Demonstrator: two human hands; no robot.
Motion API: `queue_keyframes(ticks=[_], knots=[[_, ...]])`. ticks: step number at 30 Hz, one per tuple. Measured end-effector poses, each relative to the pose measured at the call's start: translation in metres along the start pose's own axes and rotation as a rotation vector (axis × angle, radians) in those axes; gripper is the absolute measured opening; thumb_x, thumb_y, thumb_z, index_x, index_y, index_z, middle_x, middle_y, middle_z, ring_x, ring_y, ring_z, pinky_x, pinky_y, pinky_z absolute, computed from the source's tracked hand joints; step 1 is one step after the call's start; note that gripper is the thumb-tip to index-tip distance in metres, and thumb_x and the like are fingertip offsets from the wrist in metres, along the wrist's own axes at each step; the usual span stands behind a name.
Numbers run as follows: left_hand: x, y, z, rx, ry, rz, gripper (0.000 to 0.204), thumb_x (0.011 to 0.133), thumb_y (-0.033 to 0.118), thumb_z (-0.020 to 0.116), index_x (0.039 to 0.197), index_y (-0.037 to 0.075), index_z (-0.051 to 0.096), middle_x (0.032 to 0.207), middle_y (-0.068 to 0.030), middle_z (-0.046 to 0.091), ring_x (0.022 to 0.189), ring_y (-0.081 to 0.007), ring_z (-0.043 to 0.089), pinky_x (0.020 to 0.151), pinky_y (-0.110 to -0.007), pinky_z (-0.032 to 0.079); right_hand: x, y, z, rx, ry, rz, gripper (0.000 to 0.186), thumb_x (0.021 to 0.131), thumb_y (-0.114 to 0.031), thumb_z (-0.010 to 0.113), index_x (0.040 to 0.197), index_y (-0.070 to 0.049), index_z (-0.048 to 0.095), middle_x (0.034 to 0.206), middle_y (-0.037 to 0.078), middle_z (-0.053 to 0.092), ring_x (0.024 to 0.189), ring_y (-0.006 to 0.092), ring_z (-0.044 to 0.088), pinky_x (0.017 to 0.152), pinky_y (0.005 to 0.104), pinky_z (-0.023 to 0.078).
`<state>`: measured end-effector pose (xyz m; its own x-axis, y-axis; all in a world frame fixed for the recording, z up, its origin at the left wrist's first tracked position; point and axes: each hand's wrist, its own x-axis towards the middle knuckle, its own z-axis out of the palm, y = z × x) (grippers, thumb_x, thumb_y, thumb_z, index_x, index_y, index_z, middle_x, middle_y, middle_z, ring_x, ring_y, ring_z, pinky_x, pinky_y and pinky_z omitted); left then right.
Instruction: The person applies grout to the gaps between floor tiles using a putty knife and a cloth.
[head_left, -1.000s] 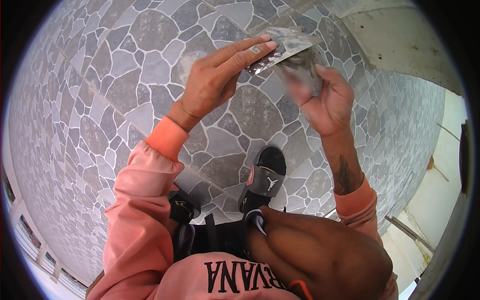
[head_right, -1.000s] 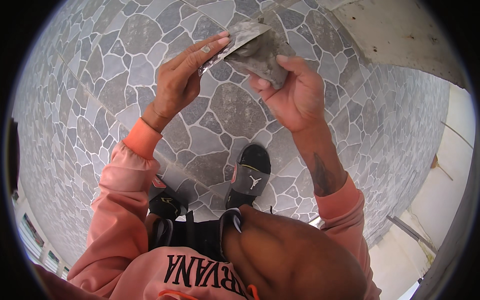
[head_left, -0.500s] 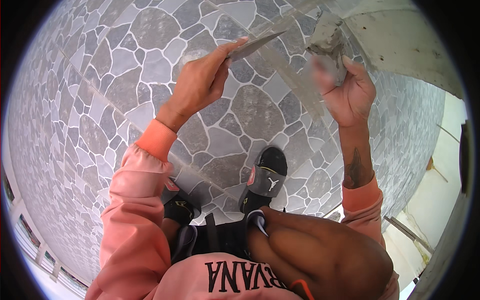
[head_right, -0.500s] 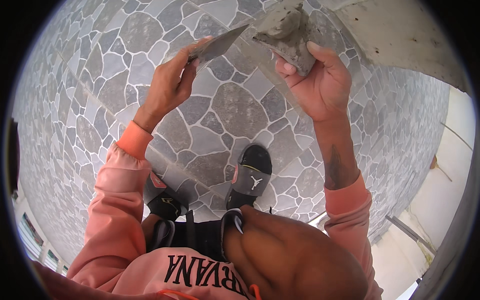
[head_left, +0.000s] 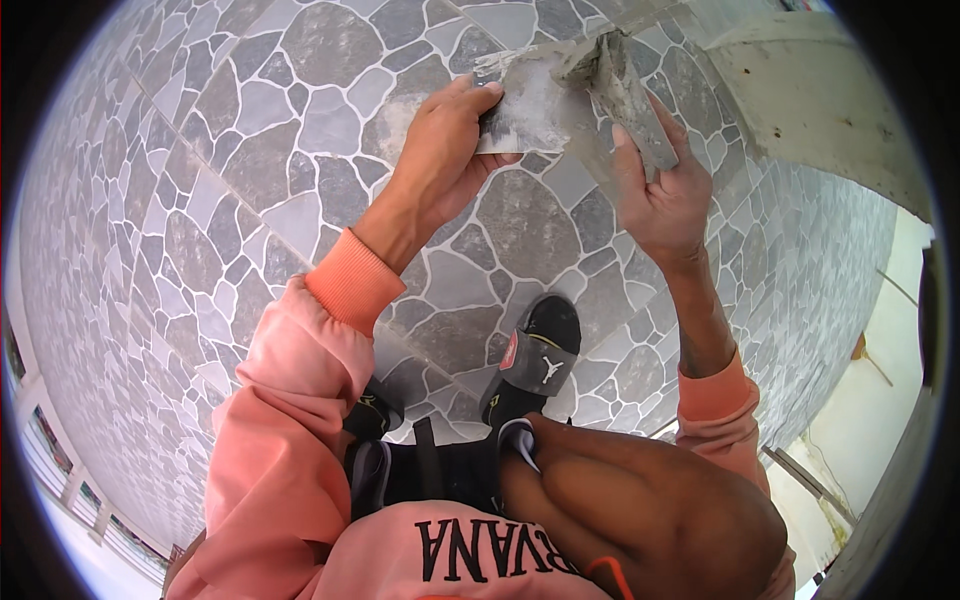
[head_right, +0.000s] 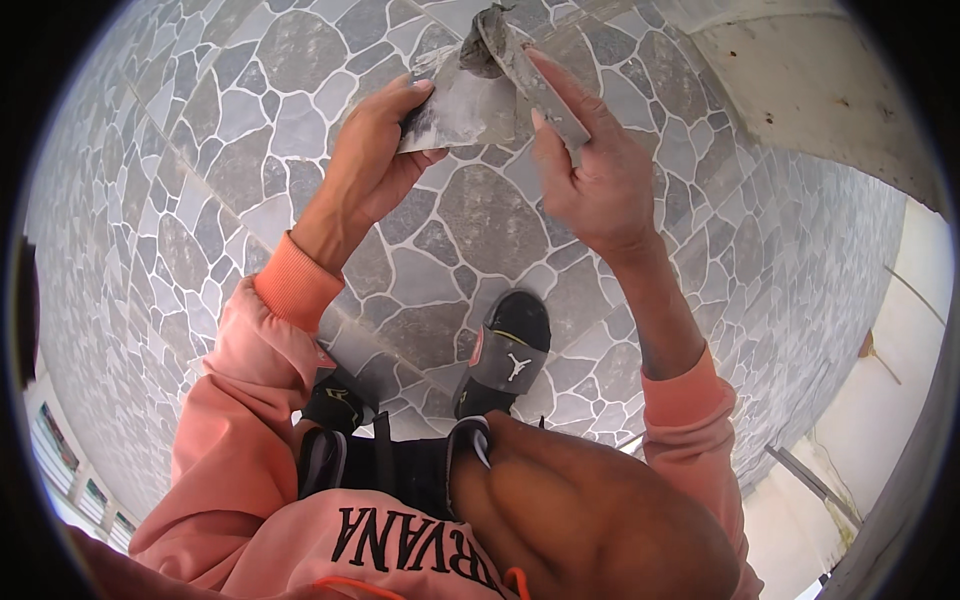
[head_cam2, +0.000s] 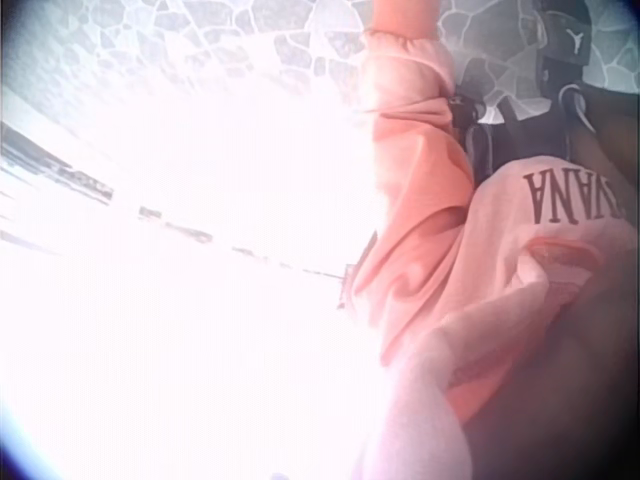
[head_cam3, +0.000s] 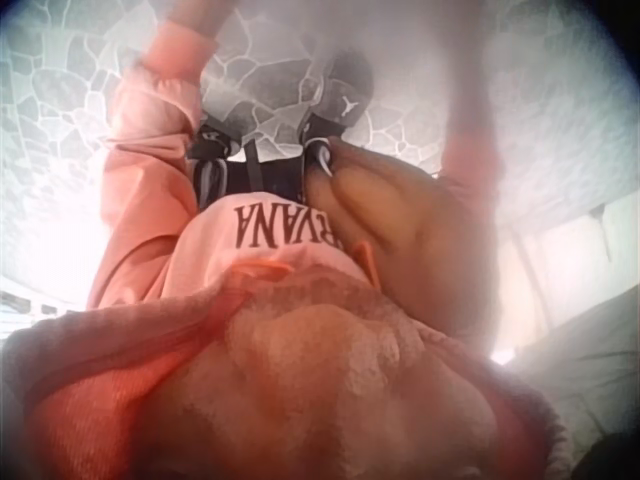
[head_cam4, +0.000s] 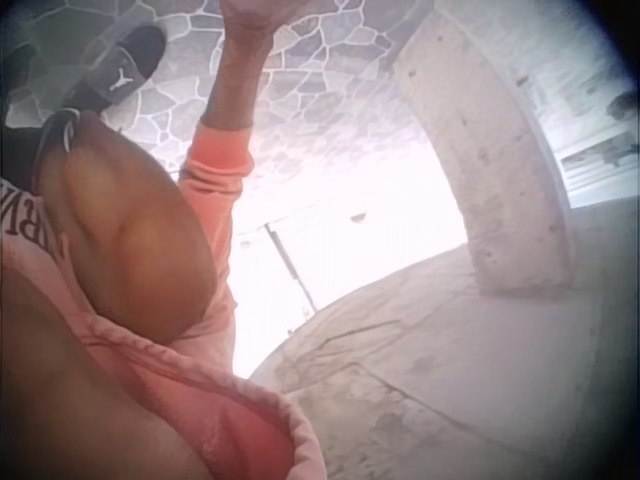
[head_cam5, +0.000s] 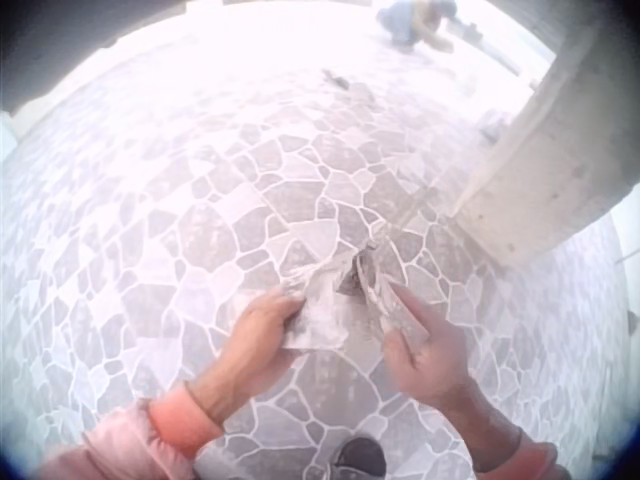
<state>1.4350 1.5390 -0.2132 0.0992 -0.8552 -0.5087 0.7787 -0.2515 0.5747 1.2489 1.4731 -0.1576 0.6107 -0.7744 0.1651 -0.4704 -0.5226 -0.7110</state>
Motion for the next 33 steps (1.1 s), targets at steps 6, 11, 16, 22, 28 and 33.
queue_keyframes(ticks=[6, 11, 16, 22, 28, 33], knots=[[-0.001, -0.009, 0.007, -0.028, -0.029, 0.090, 0.023, 0.100, 0.012, 0.039, 0.118, 0.001, 0.048, 0.103, -0.0069, 0.061, 0.086, -0.0130, 0.065, 0.071, -0.026, 0.057, 0.004, 0.021, 0.002, -0.134, -0.065, -0.432, 0.064, 0.070, 0.013, 0.054, 0.131, -0.005, 0.051, 0.130, 0.015, 0.056, 0.120, 0.0341, 0.055, 0.097, 0.0384, 0.049], [-0.007, -0.015, 0.018, -0.118, -0.050, 0.199, 0.027, 0.100, 0.011, 0.039, 0.126, 0.003, 0.044, 0.108, -0.0071, 0.061, 0.090, -0.0135, 0.065, 0.076, -0.027, 0.058, -0.004, 0.036, -0.005, -0.169, -0.052, -0.378, 0.067, 0.067, 0.014, 0.052, 0.131, -0.005, 0.052, 0.132, 0.016, 0.055, 0.121, 0.0338, 0.054, 0.099, 0.0397, 0.047], [-0.004, -0.016, 0.019, -0.153, -0.105, 0.223, 0.028, 0.099, 0.007, 0.038, 0.126, 0.001, 0.043, 0.110, -0.0093, 0.061, 0.092, -0.0146, 0.065, 0.076, -0.029, 0.058, -0.001, 0.048, -0.016, -0.252, -0.066, -0.429, 0.069, 0.065, 0.015, 0.050, 0.131, -0.005, 0.052, 0.133, 0.016, 0.054, 0.121, 0.0342, 0.053, 0.101, 0.0407, 0.045], [-0.005, -0.019, 0.022, -0.162, -0.106, 0.236, 0.032, 0.098, 0.004, 0.038, 0.129, -0.001, 0.040, 0.113, -0.0121, 0.060, 0.097, -0.0160, 0.063, 0.080, -0.030, 0.056, -0.002, 0.056, -0.027, -0.310, -0.103, -0.411, 0.067, 0.065, 0.015, 0.049, 0.129, -0.004, 0.053, 0.132, 0.015, 0.054, 0.123, 0.0342, 0.051, 0.101, 0.0414, 0.044], [-0.005, -0.019, 0.012, -0.116, -0.104, 0.256, 0.033, 0.098, 0.004, 0.039, 0.131, -0.001, 0.040, 0.114, -0.0125, 0.060, 0.097, -0.0168, 0.063, 0.083, -0.030, 0.054, 0.003, 0.064, -0.030, -0.375, -0.136, -0.484, 0.065, 0.066, 0.016, 0.048, 0.128, -0.005, 0.054, 0.131, 0.014, 0.054, 0.124, 0.0329, 0.051, 0.100, 0.0412, 0.044], [-0.003, -0.008, 0.014, -0.137, -0.117, 0.240, 0.036, 0.097, 0.005, 0.041, 0.132, -0.003, 0.038, 0.112, -0.0121, 0.061, 0.095, -0.0163, 0.063, 0.081, -0.030, 0.054, 0.005, 0.075, -0.041, -0.626, -0.168, -0.511, 0.059, 0.069, 0.014, 0.051, 0.124, -0.005, 0.058, 0.126, 0.012, 0.057, 0.117, 0.0321, 0.055, 0.098, 0.0398, 0.046]])
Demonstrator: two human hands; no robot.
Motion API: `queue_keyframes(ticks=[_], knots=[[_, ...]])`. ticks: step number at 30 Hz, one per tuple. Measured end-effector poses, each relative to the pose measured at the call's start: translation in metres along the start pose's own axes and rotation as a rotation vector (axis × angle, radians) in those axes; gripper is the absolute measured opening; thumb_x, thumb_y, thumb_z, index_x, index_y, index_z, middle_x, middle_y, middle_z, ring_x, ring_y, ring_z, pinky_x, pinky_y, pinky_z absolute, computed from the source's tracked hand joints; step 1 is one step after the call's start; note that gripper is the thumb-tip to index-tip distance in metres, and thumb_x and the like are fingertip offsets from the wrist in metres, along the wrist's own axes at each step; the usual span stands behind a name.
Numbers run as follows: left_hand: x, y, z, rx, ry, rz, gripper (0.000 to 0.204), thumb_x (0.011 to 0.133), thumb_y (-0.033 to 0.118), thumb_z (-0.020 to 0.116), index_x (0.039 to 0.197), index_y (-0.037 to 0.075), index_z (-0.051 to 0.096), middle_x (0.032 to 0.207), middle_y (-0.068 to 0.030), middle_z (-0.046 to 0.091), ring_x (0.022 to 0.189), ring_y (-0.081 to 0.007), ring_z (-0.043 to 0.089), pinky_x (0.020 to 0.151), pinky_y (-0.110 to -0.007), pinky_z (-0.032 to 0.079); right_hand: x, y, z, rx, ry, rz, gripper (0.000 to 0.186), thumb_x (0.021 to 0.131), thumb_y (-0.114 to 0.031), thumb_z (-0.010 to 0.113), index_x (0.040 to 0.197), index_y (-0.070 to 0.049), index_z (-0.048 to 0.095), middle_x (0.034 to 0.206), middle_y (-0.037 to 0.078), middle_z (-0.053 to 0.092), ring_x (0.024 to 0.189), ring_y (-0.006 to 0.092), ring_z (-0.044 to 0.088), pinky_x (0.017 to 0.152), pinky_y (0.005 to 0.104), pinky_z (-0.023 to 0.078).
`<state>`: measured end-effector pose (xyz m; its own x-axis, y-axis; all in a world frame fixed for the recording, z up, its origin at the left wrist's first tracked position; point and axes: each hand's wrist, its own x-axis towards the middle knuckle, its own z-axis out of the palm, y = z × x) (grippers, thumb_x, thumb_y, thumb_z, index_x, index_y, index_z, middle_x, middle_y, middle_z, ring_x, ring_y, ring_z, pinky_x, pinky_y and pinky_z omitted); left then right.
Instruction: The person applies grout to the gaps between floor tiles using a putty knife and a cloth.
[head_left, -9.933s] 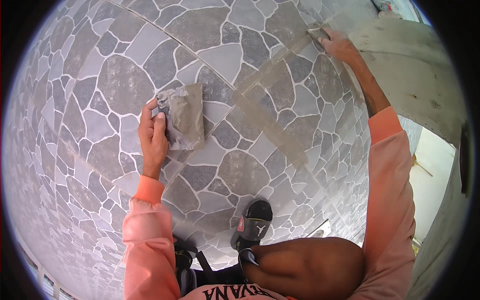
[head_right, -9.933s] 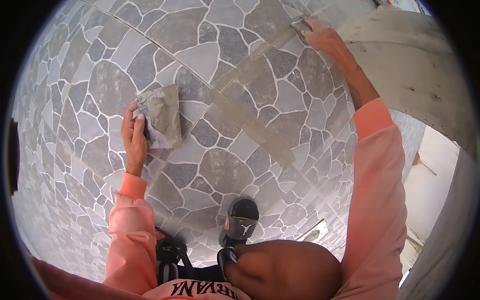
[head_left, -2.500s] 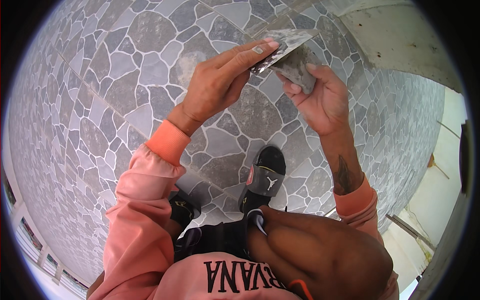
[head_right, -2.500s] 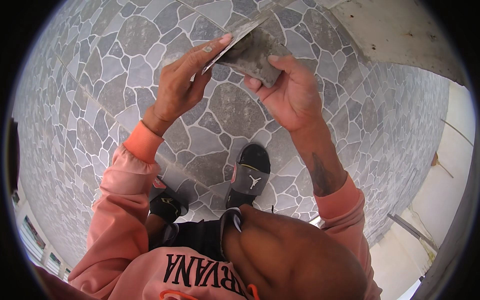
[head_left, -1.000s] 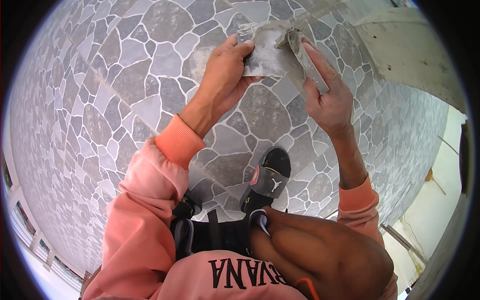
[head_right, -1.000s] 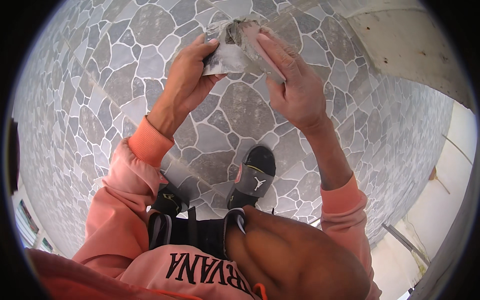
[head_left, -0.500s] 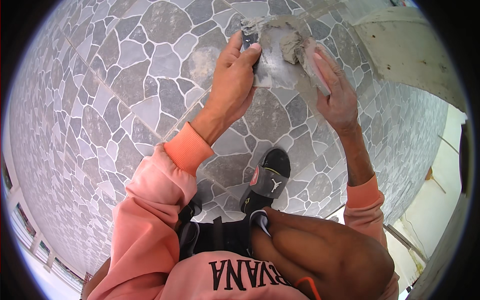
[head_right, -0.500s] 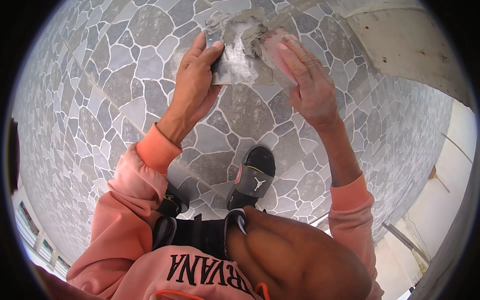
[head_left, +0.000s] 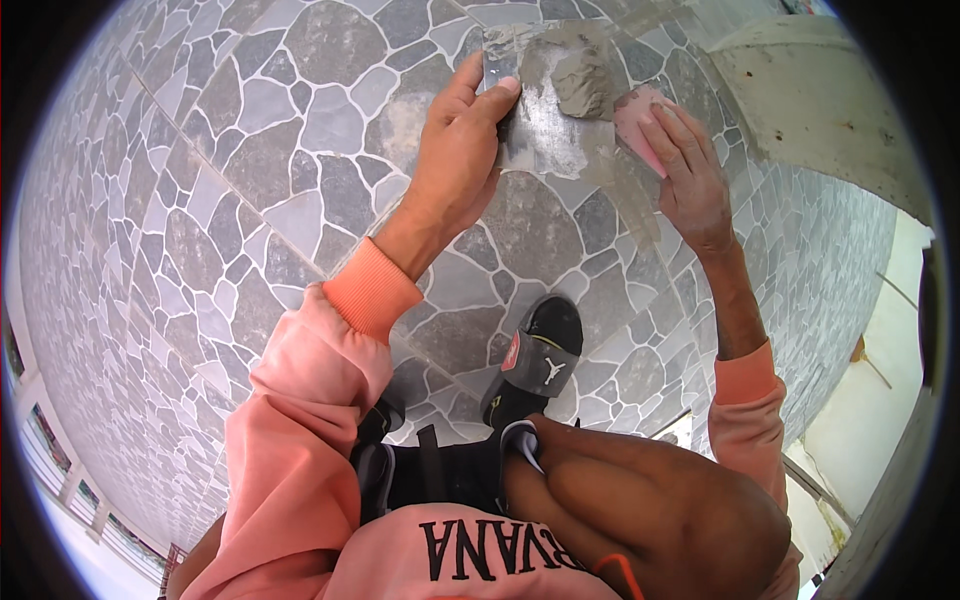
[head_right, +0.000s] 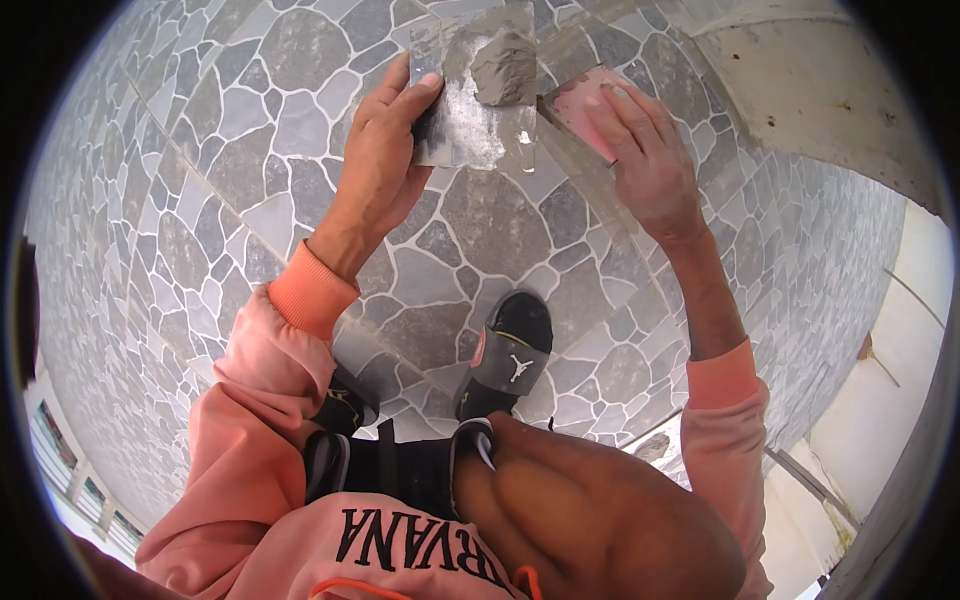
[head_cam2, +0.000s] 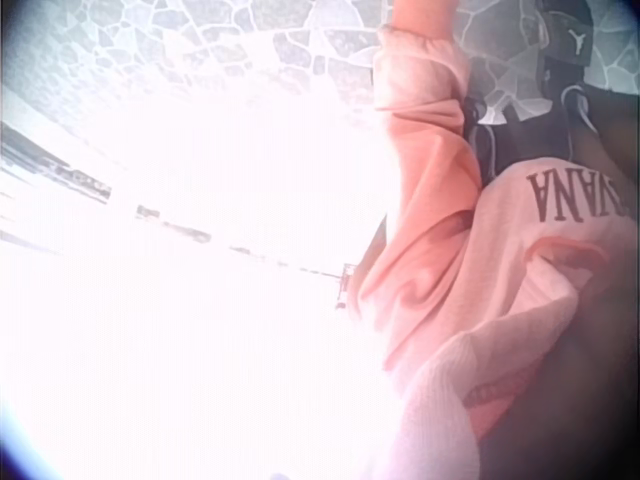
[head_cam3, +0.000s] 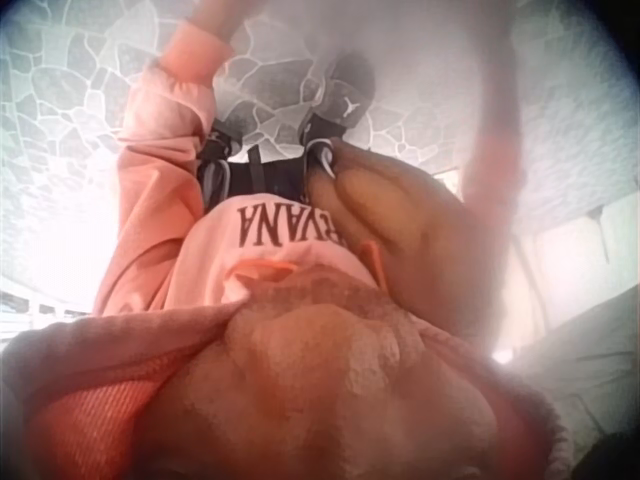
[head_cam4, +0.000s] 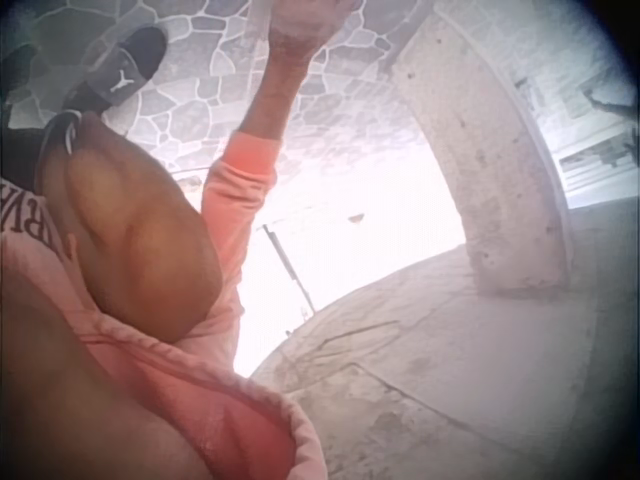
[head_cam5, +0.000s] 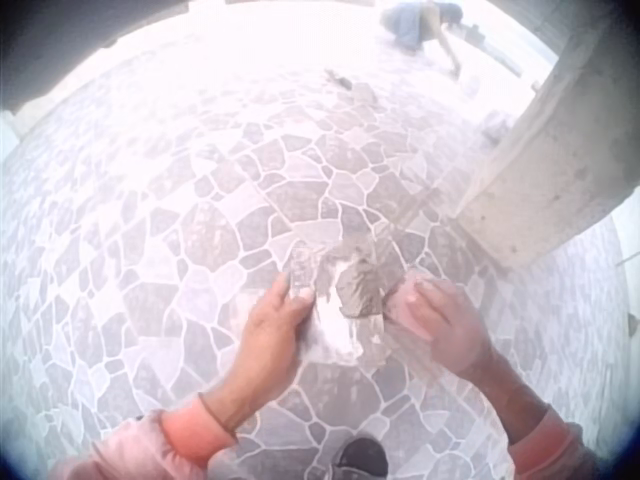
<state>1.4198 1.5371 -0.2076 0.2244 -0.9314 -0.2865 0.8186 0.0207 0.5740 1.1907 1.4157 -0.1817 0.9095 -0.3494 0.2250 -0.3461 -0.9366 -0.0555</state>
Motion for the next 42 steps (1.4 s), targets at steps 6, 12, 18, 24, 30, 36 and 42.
queue_keyframes(ticks=[6, 12, 18, 24, 30, 36, 42], knots=[[0.007, 0.016, -0.006, 0.120, 0.012, -0.001, 0.035, 0.097, 0.009, 0.041, 0.131, -0.001, 0.042, 0.108, -0.0084, 0.062, 0.088, -0.0124, 0.063, 0.074, -0.027, 0.055, -0.016, -0.011, 0.001, 1.591, 0.422, 1.099, 0.045, 0.084, 0.006, 0.052, 0.128, -0.005, 0.051, 0.128, 0.016, 0.054, 0.120, 0.0339, 0.051, 0.093, 0.0470, 0.045], [0.014, 0.021, -0.037, 0.244, 0.037, -0.129, 0.060, 0.096, 0.012, 0.047, 0.147, -0.004, 0.020, 0.123, -0.0114, 0.056, 0.101, -0.0155, 0.062, 0.085, -0.031, 0.054, -0.024, -0.027, 0.002, 2.213, 0.413, 1.053, 0.054, 0.095, -0.032, 0.051, 0.138, -0.004, 0.036, 0.138, 0.019, 0.044, 0.127, 0.0440, 0.039, 0.086, 0.0435, 0.041], [0.016, 0.015, -0.052, 0.255, 0.061, -0.176, 0.059, 0.096, 0.011, 0.048, 0.146, -0.004, 0.021, 0.123, -0.0120, 0.056, 0.101, -0.0162, 0.062, 0.086, -0.031, 0.054, -0.012, -0.037, -0.001, 2.504, 0.344, 1.057, 0.059, 0.097, -0.043, 0.042, 0.142, -0.006, 0.032, 0.142, 0.024, 0.037, 0.132, 0.0471, 0.031, 0.081, 0.0420, 0.041], [0.016, 0.022, -0.070, 0.188, 0.031, -0.180, 0.060, 0.095, 0.011, 0.048, 0.146, -0.004, 0.022, 0.123, -0.0124, 0.056, 0.100, -0.0163, 0.062, 0.085, -0.030, 0.054, 0.009, -0.049, -0.015, 2.551, 0.000, 1.161, 0.065, 0.097, -0.043, 0.043, 0.144, -0.002, 0.027, 0.138, 0.035, 0.035, 0.124, 0.0513, 0.039, 0.083, 0.0450, 0.044], [0.014, 0.033, -0.075, 0.190, 0.122, -0.174, 0.060, 0.094, 0.010, 0.048, 0.146, -0.005, 0.021, 0.116, -0.0119, 0.059, 0.095, -0.0134, 0.063, 0.078, -0.029, 0.055, 0.034, -0.046, -0.040, 1.564, -0.295, 0.648, 0.060, 0.092, -0.034, 0.051, 0.138, 0.002, 0.038, 0.136, 0.025, 0.042, 0.115, 0.0365, 0.050, 0.096, 0.0446, 0.043], [0.013, 0.040, -0.087, 0.239, 0.045, -0.172, 0.060, 0.094, 0.009, 0.049, 0.145, -0.007, 0.022, 0.116, -0.0122, 0.059, 0.094, -0.0136, 0.063, 0.079, -0.028, 0.055, 0.084, -0.061, -0.038, 0.532, -0.266, 0.044, 0.063, 0.071, -0.009, 0.074, 0.128, -0.001, 0.049, 0.130, 0.020, 0.047, 0.116, 0.0367, 0.050, 0.098, 0.0401, 0.042], [0.009, 0.040, -0.085, 0.254, -0.017, -0.153, 0.049, 0.095, 0.008, 0.048, 0.140, -0.006, 0.035, 0.110, -0.0089, 0.063, 0.088, -0.0111, 0.063, 0.075, -0.025, 0.054, 0.091, -0.064, -0.025, 0.454, -0.247, -0.052, 0.058, 0.071, -0.012, 0.075, 0.124, -0.001, 0.053, 0.131, 0.021, 0.046, 0.118, 0.0382, 0.050, 0.098, 0.0408, 0.043]])
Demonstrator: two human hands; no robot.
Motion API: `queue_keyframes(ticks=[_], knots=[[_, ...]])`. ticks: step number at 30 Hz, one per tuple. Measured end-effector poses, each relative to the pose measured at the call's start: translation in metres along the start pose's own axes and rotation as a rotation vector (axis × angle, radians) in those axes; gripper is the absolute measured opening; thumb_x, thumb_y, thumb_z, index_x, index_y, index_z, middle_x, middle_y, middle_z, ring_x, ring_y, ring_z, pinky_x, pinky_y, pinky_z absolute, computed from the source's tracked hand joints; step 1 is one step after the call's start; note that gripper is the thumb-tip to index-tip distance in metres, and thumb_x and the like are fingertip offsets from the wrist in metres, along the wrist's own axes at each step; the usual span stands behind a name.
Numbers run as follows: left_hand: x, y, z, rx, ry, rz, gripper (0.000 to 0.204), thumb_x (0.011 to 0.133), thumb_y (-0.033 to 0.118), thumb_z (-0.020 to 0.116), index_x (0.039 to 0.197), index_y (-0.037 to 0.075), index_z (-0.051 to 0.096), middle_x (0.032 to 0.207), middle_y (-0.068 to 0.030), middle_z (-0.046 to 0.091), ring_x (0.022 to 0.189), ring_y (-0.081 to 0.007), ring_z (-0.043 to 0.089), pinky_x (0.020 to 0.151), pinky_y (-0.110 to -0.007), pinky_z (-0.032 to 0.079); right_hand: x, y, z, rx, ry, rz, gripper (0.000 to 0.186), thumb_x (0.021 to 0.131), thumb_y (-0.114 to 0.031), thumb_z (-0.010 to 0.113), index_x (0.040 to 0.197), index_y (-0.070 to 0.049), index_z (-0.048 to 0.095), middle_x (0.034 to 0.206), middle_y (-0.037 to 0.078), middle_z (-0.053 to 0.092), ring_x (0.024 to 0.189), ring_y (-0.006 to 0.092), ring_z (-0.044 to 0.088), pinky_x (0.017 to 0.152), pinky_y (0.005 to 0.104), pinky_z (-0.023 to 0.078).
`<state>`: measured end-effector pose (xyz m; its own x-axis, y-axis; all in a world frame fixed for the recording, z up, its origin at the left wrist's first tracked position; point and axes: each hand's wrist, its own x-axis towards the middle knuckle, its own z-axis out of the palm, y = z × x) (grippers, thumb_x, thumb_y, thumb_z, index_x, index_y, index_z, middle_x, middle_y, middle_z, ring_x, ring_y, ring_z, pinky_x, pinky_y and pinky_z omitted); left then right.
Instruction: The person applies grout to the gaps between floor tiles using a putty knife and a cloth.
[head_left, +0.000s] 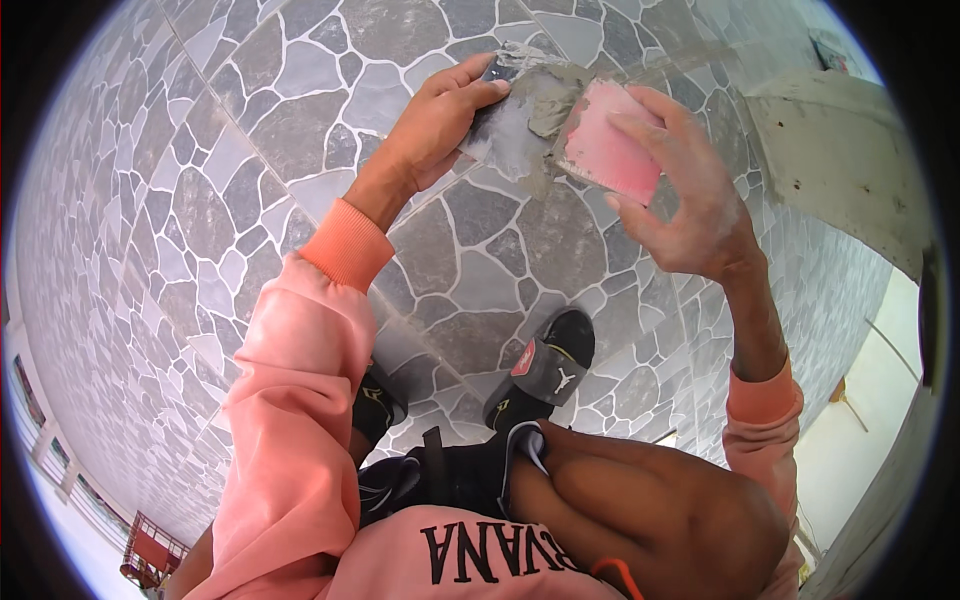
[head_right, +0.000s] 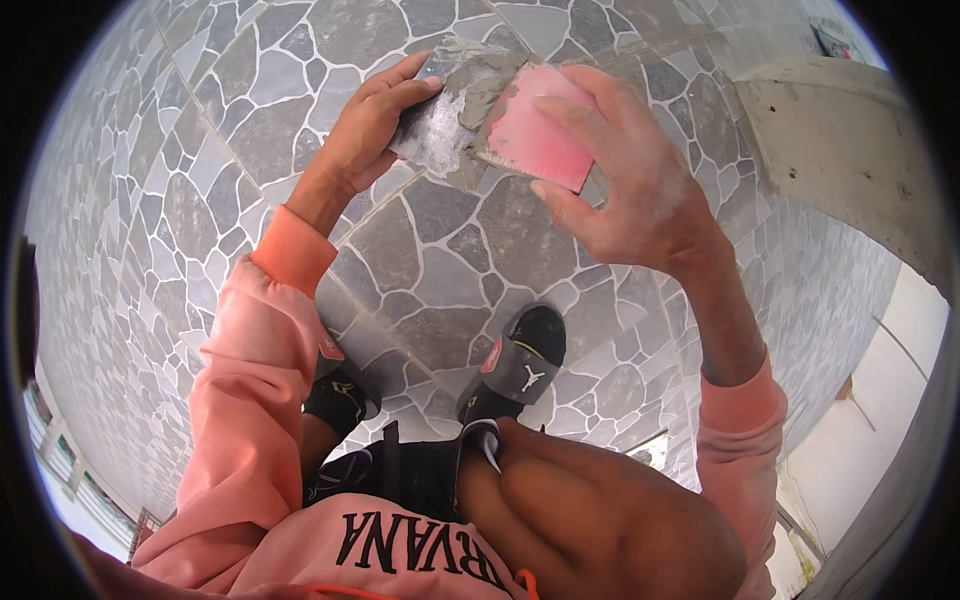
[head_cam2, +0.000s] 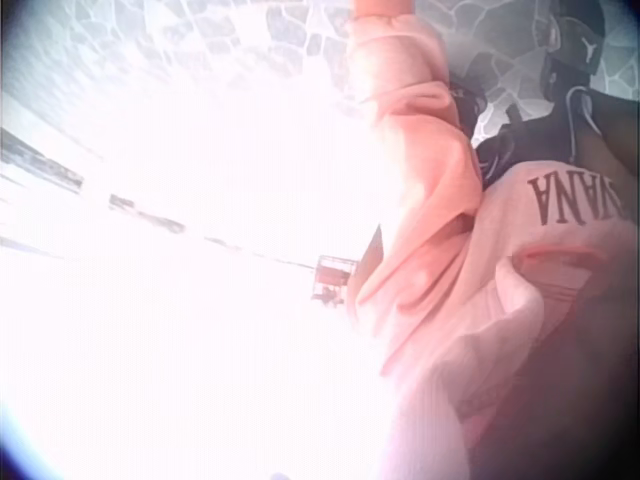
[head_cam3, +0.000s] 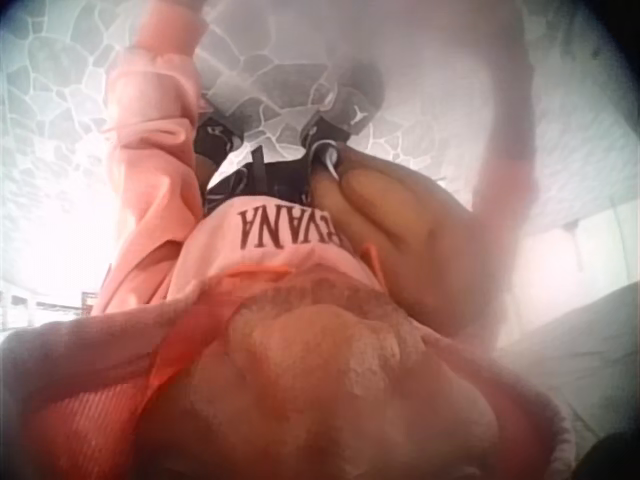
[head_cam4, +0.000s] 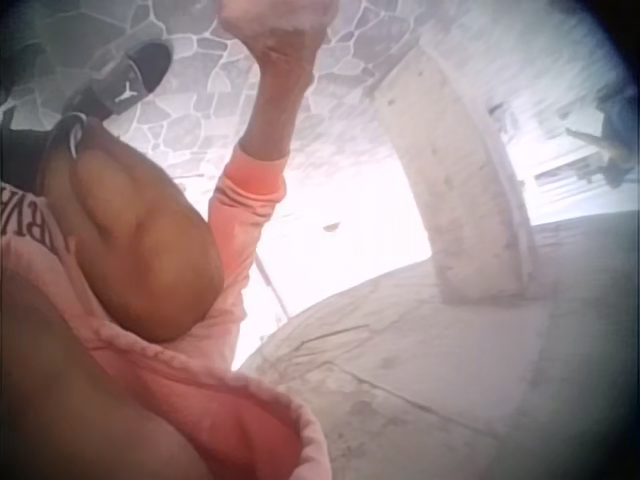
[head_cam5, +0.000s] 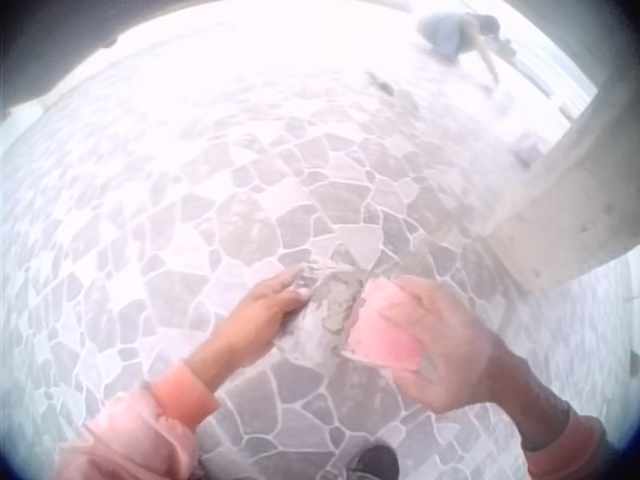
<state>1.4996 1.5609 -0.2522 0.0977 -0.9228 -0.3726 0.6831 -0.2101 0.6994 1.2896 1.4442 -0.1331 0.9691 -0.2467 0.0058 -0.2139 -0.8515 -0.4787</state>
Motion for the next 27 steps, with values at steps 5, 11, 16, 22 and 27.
queue_keyframes(ticks=[5, 11, 16, 22, 27], knots=[[-0.003, -0.006, -0.002, 0.066, -0.038, 0.000, 0.049, 0.096, 0.010, 0.047, 0.141, -0.003, 0.034, 0.115, -0.0090, 0.062, 0.094, -0.0119, 0.064, 0.081, -0.027, 0.055, 0.001, 0.003, 0.007, -0.057, -0.060, 0.004, 0.055, 0.071, -0.014, 0.074, 0.121, -0.003, 0.055, 0.128, 0.021, 0.049, 0.114, 0.0380, 0.052, 0.094, 0.0408, 0.046], [-0.005, -0.006, -0.010, -0.057, 0.162, -0.024, 0.050, 0.096, 0.012, 0.049, 0.141, -0.003, 0.035, 0.113, -0.0079, 0.062, 0.091, -0.0102, 0.063, 0.080, -0.026, 0.054, 0.016, 0.013, -0.006, -0.150, -0.220, -0.037, 0.045, 0.075, -0.016, 0.070, 0.117, -0.004, 0.058, 0.125, 0.019, 0.052, 0.107, 0.0338, 0.055, 0.089, 0.0389, 0.048], [0.005, 0.007, -0.050, 0.029, 0.154, 0.090, 0.050, 0.096, 0.014, 0.051, 0.141, -0.003, 0.036, 0.113, -0.0069, 0.062, 0.091, -0.0099, 0.063, 0.079, -0.024, 0.053, 0.047, 0.052, -0.024, 0.220, -0.400, 0.450, 0.035, 0.089, -0.033, 0.062, 0.106, -0.002, 0.061, 0.096, 0.015, 0.063, 0.083, 0.0204, 0.063, 0.070, 0.0316, 0.049], [-0.002, 0.012, -0.116, 0.187, 0.347, 0.217, 0.052, 0.098, 0.019, 0.051, 0.139, -0.008, 0.037, 0.117, -0.0090, 0.061, 0.095, -0.0104, 0.060, 0.085, -0.022, 0.047, 0.094, 0.077, -0.023, 0.848, -0.348, 0.784, 0.045, 0.093, -0.042, 0.057, 0.102, 0.002, 0.061, 0.084, 0.009, 0.065, 0.062, 0.0125, 0.061, 0.050, 0.0235, 0.042], [-0.001, 0.025, -0.155, 0.186, 0.311, 0.246, 0.043, 0.099, 0.024, 0.050, 0.132, -0.004, 0.047, 0.110, -0.0050, 0.063, 0.091, -0.0072, 0.059, 0.082, -0.021, 0.047, 0.123, 0.107, -0.009, 0.692, -0.362, 0.727, 0.036, 0.093, -0.033, 0.060, 0.100, 0.003, 0.060, 0.084, 0.008, 0.064, 0.068, 0.0098, 0.063, 0.049, 0.0221, 0.040]])
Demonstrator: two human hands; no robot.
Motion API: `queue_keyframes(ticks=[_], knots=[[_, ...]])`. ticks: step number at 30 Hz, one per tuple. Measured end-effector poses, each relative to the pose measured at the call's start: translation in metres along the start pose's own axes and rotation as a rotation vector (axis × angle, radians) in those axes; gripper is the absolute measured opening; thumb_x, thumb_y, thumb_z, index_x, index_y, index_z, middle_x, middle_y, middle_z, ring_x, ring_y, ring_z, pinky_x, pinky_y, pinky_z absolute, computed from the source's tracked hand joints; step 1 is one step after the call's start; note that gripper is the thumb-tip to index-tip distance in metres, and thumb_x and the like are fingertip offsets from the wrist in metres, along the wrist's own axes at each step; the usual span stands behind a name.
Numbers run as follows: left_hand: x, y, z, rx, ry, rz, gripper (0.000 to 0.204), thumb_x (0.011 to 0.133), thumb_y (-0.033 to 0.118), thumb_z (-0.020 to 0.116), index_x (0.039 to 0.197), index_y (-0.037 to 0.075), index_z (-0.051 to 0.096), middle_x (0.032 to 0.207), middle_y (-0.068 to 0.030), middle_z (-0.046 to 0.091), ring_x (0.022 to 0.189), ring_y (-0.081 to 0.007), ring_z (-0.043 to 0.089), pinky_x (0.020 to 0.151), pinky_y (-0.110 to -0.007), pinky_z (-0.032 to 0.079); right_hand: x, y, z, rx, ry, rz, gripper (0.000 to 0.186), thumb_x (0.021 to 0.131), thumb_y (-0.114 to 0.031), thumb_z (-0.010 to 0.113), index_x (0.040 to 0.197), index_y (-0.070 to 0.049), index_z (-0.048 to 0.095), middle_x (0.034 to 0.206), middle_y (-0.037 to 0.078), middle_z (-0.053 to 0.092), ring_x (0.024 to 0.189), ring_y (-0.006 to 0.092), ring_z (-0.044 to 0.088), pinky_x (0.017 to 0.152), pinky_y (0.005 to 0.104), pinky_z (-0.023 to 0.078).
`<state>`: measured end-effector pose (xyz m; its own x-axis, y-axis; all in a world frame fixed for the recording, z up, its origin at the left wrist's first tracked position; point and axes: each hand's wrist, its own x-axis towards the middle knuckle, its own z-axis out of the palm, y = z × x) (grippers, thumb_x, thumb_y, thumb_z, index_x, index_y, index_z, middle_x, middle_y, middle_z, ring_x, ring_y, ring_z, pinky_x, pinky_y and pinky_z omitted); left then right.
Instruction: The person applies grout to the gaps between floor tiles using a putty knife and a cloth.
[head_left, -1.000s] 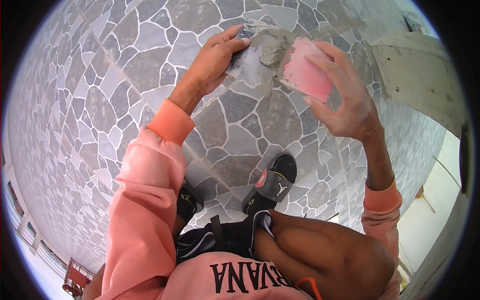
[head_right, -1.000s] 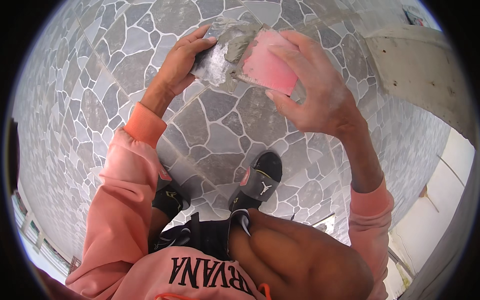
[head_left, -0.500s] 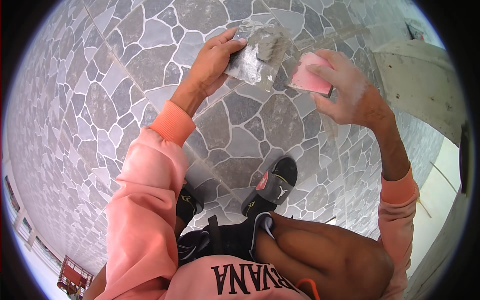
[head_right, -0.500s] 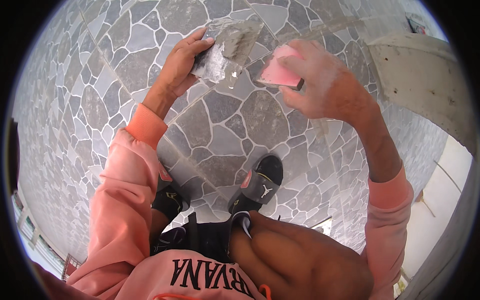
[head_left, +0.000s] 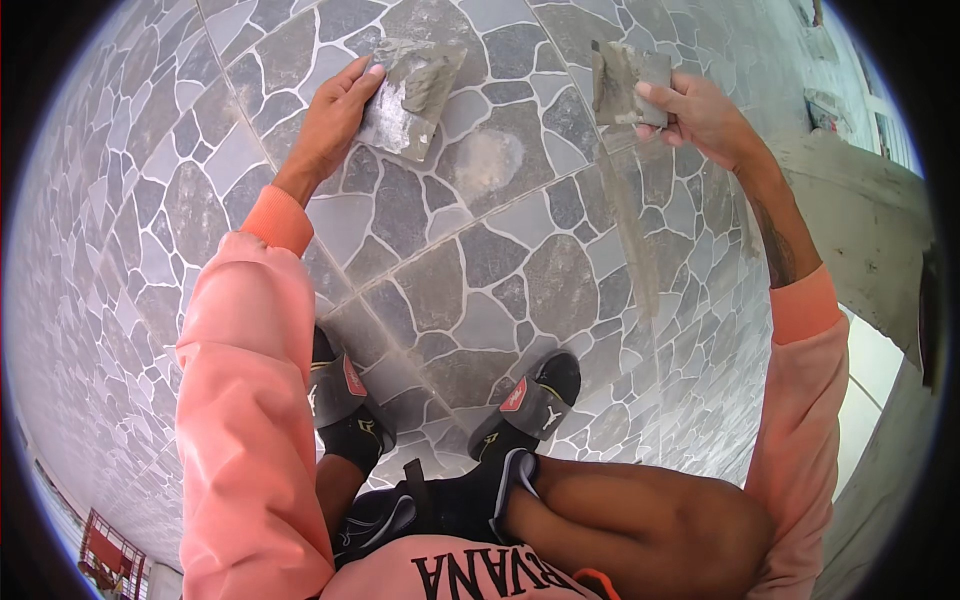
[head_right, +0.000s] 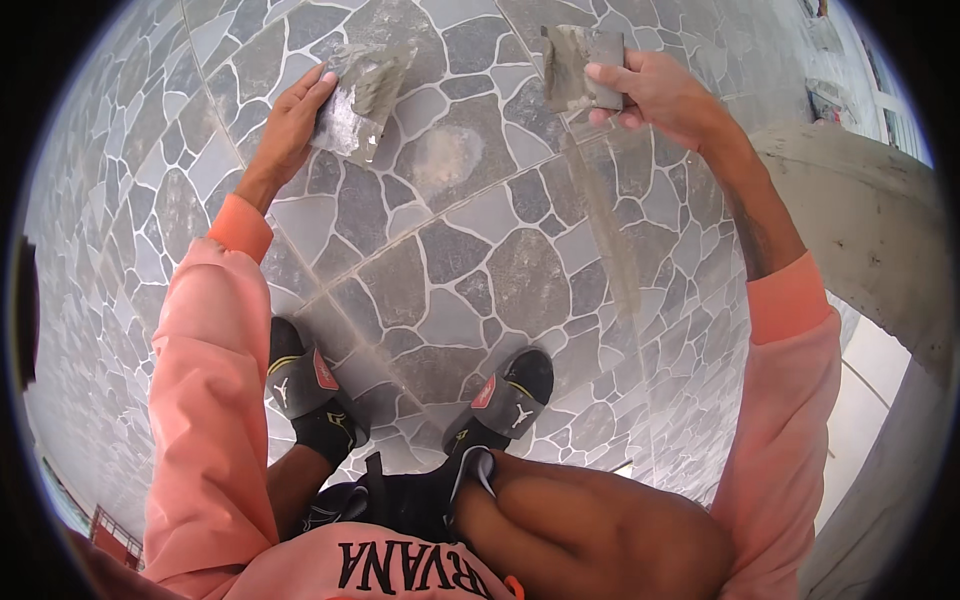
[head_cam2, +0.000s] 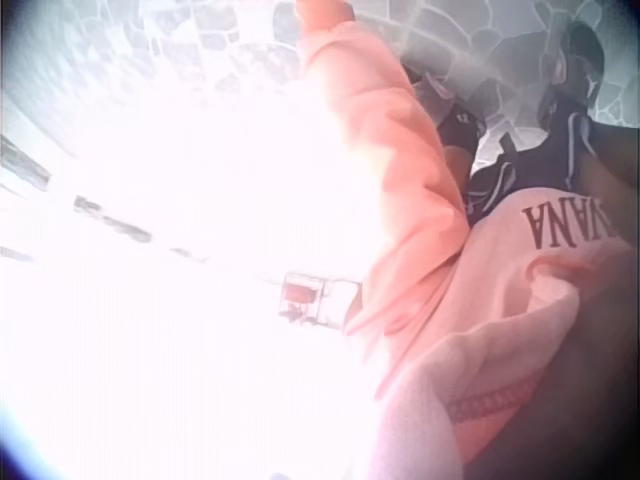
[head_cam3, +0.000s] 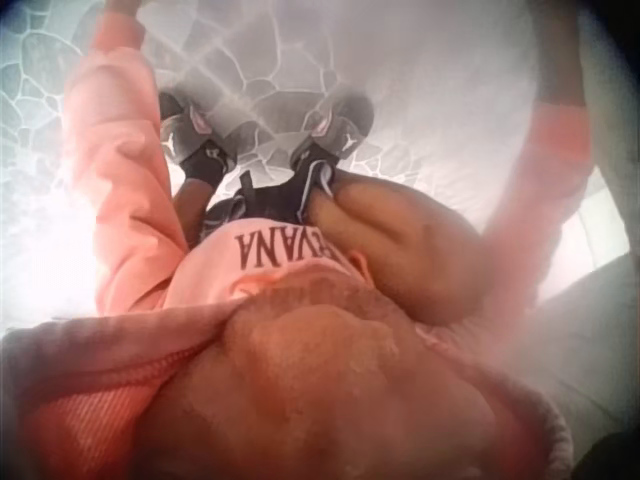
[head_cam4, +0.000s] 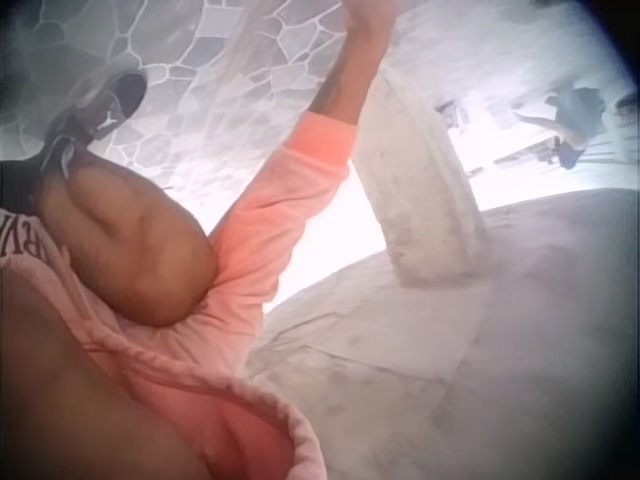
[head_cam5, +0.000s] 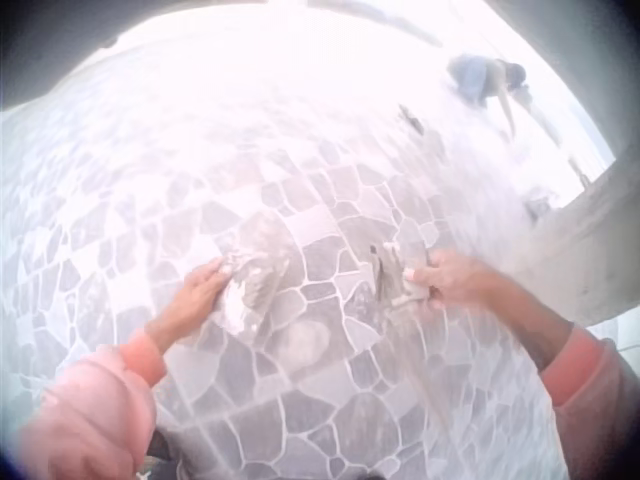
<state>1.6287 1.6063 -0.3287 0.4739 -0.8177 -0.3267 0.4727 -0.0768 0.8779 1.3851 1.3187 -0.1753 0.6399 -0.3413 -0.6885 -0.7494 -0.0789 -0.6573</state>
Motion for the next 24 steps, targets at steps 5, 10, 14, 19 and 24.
queue_keyframes(ticks=[5, 10, 14, 19, 24], knots=[[0.031, 0.020, -0.037, 0.253, -0.056, 0.039, 0.036, 0.099, 0.032, 0.052, 0.116, 0.002, 0.063, 0.090, 0.0022, 0.067, 0.077, -0.0033, 0.058, 0.072, -0.021, 0.047, 0.048, -0.043, 0.010, -0.411, 0.166, 0.000, 0.039, 0.090, -0.034, 0.058, 0.100, 0.004, 0.060, 0.087, 0.009, 0.066, 0.070, 0.0130, 0.064, 0.058, 0.0272, 0.046], [0.068, 0.035, -0.075, 0.485, 0.028, 0.182, 0.042, 0.096, 0.042, 0.055, 0.103, 0.004, 0.070, 0.081, 0.0040, 0.065, 0.071, -0.0042, 0.055, 0.067, -0.021, 0.045, 0.118, -0.058, -0.002, -0.841, 0.282, -0.023, 0.040, 0.090, -0.040, 0.056, 0.087, 0.000, 0.059, 0.073, 0.006, 0.061, 0.067, 0.0120, 0.057, 0.059, 0.0305, 0.043], [0.086, 0.054, -0.107, 0.620, 0.083, 0.098, 0.037, 0.097, 0.039, 0.055, 0.101, 0.006, 0.071, 0.076, 0.0068, 0.062, 0.068, -0.0011, 0.052, 0.064, -0.019, 0.043, 0.164, -0.069, 0.002, -0.921, 0.279, -0.141, 0.043, 0.088, -0.041, 0.053, 0.083, 0.002, 0.059, 0.074, 0.008, 0.062, 0.065, 0.0180, 0.056, 0.061, 0.0348, 0.044], [0.097, 0.053, -0.126, 0.743, 0.045, 0.110, 0.039, 0.096, 0.040, 0.056, 0.101, 0.005, 0.071, 0.076, 0.0040, 0.064, 0.068, -0.0025, 0.053, 0.064, -0.021, 0.044, 0.211, -0.088, -0.001, -1.076, 0.356, -0.112, 0.047, 0.086, -0.043, 0.053, 0.085, 0.004, 0.061, 0.072, 0.014, 0.061, 0.065, 0.0239, 0.058, 0.063, 0.0382, 0.045], [0.099, 0.050, -0.137, 0.780, -0.040, 0.218, 0.043, 0.094, 0.044, 0.056, 0.095, 0.004, 0.070, 0.067, -0.0028, 0.062, 0.061, -0.0083, 0.050, 0.062, -0.028, 0.045, 0.250, -0.109, 0.001, -1.086, 0.400, -0.104, 0.048, 0.085, -0.039, 0.051, 0.089, 0.008, 0.061, 0.079, 0.024, 0.063, 0.076, 0.0340, 0.063, 0.073, 0.0434, 0.047]])
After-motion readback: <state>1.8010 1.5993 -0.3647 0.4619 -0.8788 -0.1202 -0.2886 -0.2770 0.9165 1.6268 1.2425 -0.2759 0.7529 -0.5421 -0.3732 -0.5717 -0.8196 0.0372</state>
